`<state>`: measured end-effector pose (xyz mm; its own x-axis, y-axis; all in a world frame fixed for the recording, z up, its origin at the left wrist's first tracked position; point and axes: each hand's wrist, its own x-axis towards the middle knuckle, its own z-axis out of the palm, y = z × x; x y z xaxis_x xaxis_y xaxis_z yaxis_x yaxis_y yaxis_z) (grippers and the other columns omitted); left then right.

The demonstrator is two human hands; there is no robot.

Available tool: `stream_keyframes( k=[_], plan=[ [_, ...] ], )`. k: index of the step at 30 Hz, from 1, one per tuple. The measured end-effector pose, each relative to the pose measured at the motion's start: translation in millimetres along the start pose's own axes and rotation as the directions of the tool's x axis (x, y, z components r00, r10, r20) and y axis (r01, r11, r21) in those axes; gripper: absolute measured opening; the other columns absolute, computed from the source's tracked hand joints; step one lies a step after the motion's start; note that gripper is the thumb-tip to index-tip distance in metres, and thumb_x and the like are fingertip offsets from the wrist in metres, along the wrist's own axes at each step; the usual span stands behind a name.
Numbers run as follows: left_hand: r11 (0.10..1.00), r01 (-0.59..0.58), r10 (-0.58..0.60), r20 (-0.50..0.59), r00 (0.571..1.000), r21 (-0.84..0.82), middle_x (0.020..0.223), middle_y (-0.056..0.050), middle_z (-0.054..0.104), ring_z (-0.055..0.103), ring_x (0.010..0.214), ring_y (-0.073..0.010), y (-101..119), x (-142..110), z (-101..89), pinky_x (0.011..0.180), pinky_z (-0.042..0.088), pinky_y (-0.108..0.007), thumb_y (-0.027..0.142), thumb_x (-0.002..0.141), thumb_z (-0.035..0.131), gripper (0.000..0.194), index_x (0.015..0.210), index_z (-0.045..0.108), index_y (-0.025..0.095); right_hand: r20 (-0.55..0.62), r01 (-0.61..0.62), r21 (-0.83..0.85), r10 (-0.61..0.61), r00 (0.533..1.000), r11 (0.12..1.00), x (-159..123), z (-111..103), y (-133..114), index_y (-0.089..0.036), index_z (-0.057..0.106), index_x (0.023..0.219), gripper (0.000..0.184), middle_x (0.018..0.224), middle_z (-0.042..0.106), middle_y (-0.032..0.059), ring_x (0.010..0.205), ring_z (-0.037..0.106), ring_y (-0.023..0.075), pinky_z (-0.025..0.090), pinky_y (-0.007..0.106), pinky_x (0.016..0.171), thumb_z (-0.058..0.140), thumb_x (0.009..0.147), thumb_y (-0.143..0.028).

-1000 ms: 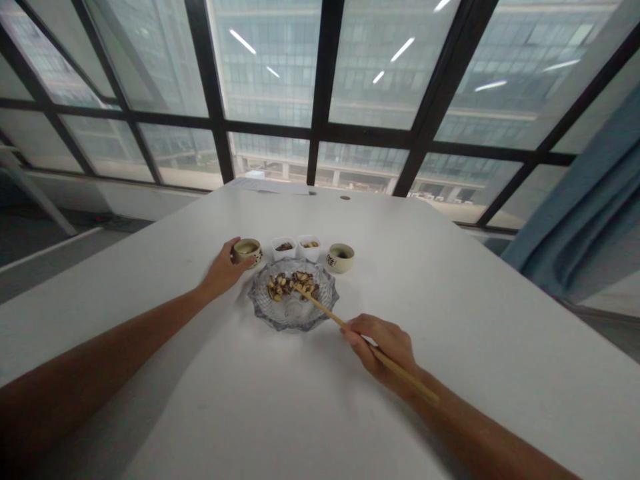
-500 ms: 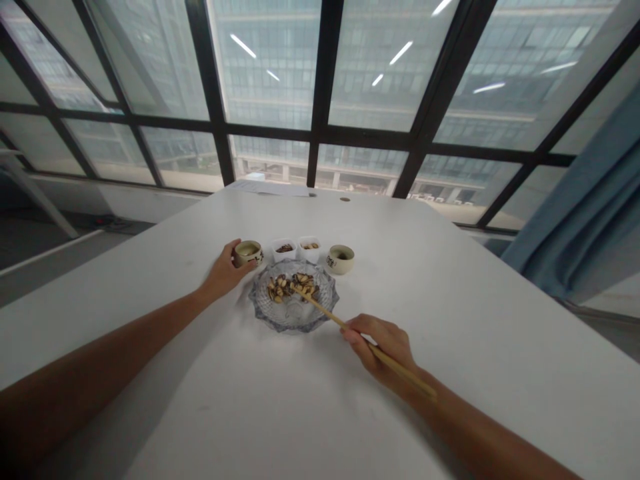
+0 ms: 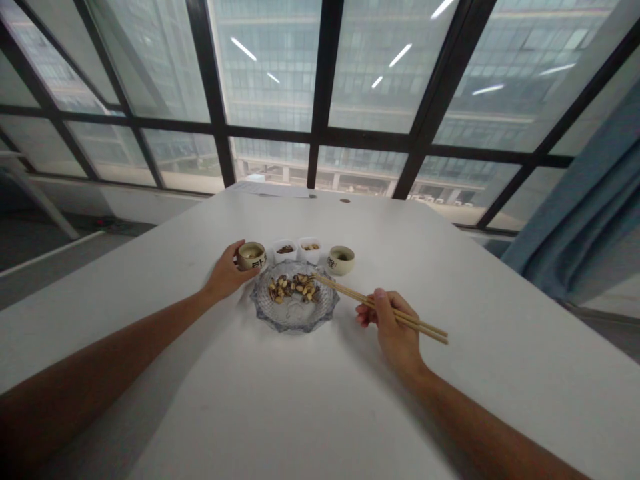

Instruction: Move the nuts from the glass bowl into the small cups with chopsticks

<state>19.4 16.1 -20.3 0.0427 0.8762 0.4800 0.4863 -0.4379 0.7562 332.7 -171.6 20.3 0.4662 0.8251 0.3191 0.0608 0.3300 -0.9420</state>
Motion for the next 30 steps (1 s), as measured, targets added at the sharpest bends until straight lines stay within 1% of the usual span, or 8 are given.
stream_keyframes(
  k=[4,10,16,18,21,23,26,30],
  plan=[
    [0.999,0.039,-0.039,-0.003,0.999,-0.010,0.144,-0.016,0.056,0.055,0.134,-0.0308,-0.8,0.2,0.0,0.113,0.046,-0.045,0.033,0.067,0.083,0.081,0.141,0.051,0.019,-0.057,-0.095,0.123,0.103,0.993,0.988,7.9,0.5,4.8,-0.018,0.065,0.072,0.055,0.061,0.070,0.0049,0.047,0.062,0.0149,0.051,0.025,0.043,0.086,0.065,-0.069],
    [0.999,0.037,-0.037,0.021,0.999,0.002,0.145,-0.016,0.056,0.054,0.135,-0.0308,2.4,0.3,0.2,0.114,0.044,-0.045,0.034,0.070,0.082,0.080,0.142,0.050,0.019,0.008,0.026,0.051,-0.026,1.000,0.998,12.8,12.5,-8.2,-0.019,0.065,0.072,0.053,0.061,0.070,0.0051,0.046,0.063,0.0164,0.052,0.029,0.043,0.082,0.071,-0.069],
    [0.999,0.043,-0.043,0.030,0.999,-0.003,0.147,-0.017,0.055,0.053,0.137,-0.0309,3.3,0.1,2.8,0.114,0.043,-0.045,0.033,0.071,0.081,0.079,0.142,0.049,0.018,0.059,0.277,0.038,-0.279,0.959,0.960,50.5,56.0,-26.4,-0.022,0.062,0.070,0.053,0.060,0.070,0.0014,0.046,0.062,0.0148,0.051,0.027,0.044,0.077,0.074,-0.072],
    [0.999,0.033,-0.033,0.035,0.999,0.003,0.147,-0.018,0.055,0.052,0.138,-0.0313,2.5,0.2,3.1,0.115,0.043,-0.046,0.033,0.071,0.081,0.078,0.141,0.049,0.018,0.106,0.282,0.032,-0.284,0.953,0.959,63.2,72.7,-23.8,-0.022,0.062,0.070,0.054,0.061,0.070,0.0013,0.047,0.062,0.0138,0.051,0.026,0.046,0.075,0.074,-0.074],
    [1.000,0.025,-0.025,0.032,0.999,-0.011,0.147,-0.017,0.055,0.052,0.138,-0.0313,0.6,0.6,4.0,0.115,0.043,-0.046,0.032,0.070,0.082,0.078,0.140,0.050,0.018,0.224,0.175,-0.012,-0.168,0.960,0.984,75.7,88.7,-18.0,-0.020,0.063,0.068,0.059,0.060,0.070,0.0034,0.048,0.063,0.0142,0.052,0.025,0.044,0.077,0.068,-0.077],
    [0.999,0.029,-0.028,0.028,0.999,-0.025,0.146,-0.016,0.055,0.052,0.138,-0.0312,-0.7,0.8,5.1,0.115,0.043,-0.046,0.032,0.069,0.083,0.078,0.140,0.051,0.019,0.237,0.140,-0.031,-0.128,0.963,0.990,79.4,88.8,-18.9,-0.019,0.063,0.066,0.060,0.059,0.070,0.0044,0.048,0.063,0.0142,0.051,0.024,0.043,0.077,0.066,-0.078],
    [1.000,0.016,-0.015,0.019,1.000,-0.011,0.146,-0.016,0.056,0.052,0.137,-0.0311,-2.6,1.0,7.1,0.116,0.042,-0.046,0.032,0.069,0.083,0.078,0.140,0.051,0.019,0.209,0.202,-0.057,-0.186,0.960,0.978,78.5,72.6,-31.2,-0.019,0.063,0.067,0.061,0.058,0.069,0.0042,0.044,0.060,0.0131,0.049,0.023,0.041,0.073,0.072,-0.079],
    [1.000,0.007,-0.007,0.024,1.000,0.002,0.146,-0.016,0.056,0.053,0.137,-0.0312,-6.2,2.7,10.2,0.115,0.043,-0.046,0.032,0.071,0.082,0.079,0.142,0.050,0.018,0.333,0.269,-0.236,-0.182,0.925,0.934,68.1,39.7,-55.9,-0.018,0.064,0.067,0.064,0.053,0.065,0.0041,0.040,0.057,0.0134,0.044,0.024,0.037,0.064,0.080,-0.081]
  ],
)
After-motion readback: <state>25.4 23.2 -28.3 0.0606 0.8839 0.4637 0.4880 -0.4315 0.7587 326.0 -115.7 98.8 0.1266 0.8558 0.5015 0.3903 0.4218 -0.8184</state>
